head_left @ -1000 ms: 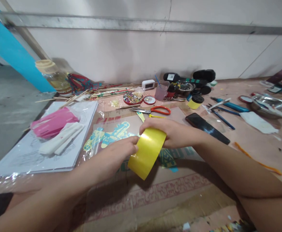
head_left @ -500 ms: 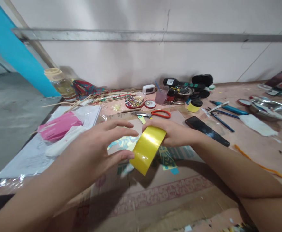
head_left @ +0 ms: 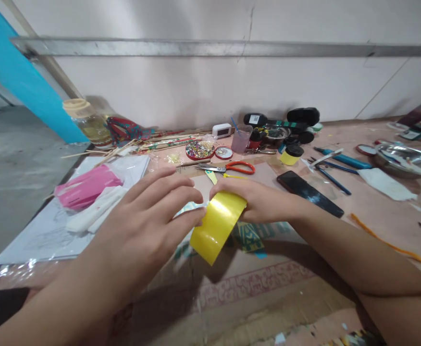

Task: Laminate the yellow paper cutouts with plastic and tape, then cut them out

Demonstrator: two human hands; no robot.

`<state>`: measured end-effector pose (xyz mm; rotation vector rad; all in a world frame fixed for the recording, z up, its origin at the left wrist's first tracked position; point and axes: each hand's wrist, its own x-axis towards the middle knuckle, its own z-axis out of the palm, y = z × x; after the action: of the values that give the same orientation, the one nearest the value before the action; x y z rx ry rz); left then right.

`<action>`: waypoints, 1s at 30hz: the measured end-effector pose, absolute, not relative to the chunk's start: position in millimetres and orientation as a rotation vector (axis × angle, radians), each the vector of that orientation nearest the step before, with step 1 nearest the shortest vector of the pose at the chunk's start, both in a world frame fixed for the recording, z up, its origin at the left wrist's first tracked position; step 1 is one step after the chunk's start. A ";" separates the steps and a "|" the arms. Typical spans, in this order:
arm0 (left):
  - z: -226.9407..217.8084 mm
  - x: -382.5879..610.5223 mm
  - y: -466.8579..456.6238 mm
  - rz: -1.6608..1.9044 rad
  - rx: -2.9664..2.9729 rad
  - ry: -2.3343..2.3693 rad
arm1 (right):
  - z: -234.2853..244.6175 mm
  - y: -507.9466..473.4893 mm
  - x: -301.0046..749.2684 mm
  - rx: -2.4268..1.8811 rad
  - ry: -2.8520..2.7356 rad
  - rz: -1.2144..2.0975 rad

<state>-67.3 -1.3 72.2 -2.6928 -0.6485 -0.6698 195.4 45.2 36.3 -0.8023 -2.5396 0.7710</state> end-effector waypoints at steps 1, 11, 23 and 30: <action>74.0 -67.1 -2.6 -0.666 -2.681 -0.623 | 36.7 44.1 194.8 -0.809 -2.542 0.762; 80.9 -70.2 -3.8 -0.688 -2.775 -0.525 | 39.1 40.0 193.0 -0.796 -2.558 0.728; 64.0 -62.8 0.1 -0.662 -2.669 -0.477 | 36.1 42.9 193.5 -0.794 -2.543 0.725; 73.4 -74.8 9.2 -0.608 -2.594 -0.670 | 29.9 53.3 197.6 -0.825 -2.483 0.713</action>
<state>-74.8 9.2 73.4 -2.5939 -0.6704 -0.6077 197.6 53.3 29.9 -0.8252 -2.4829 0.7134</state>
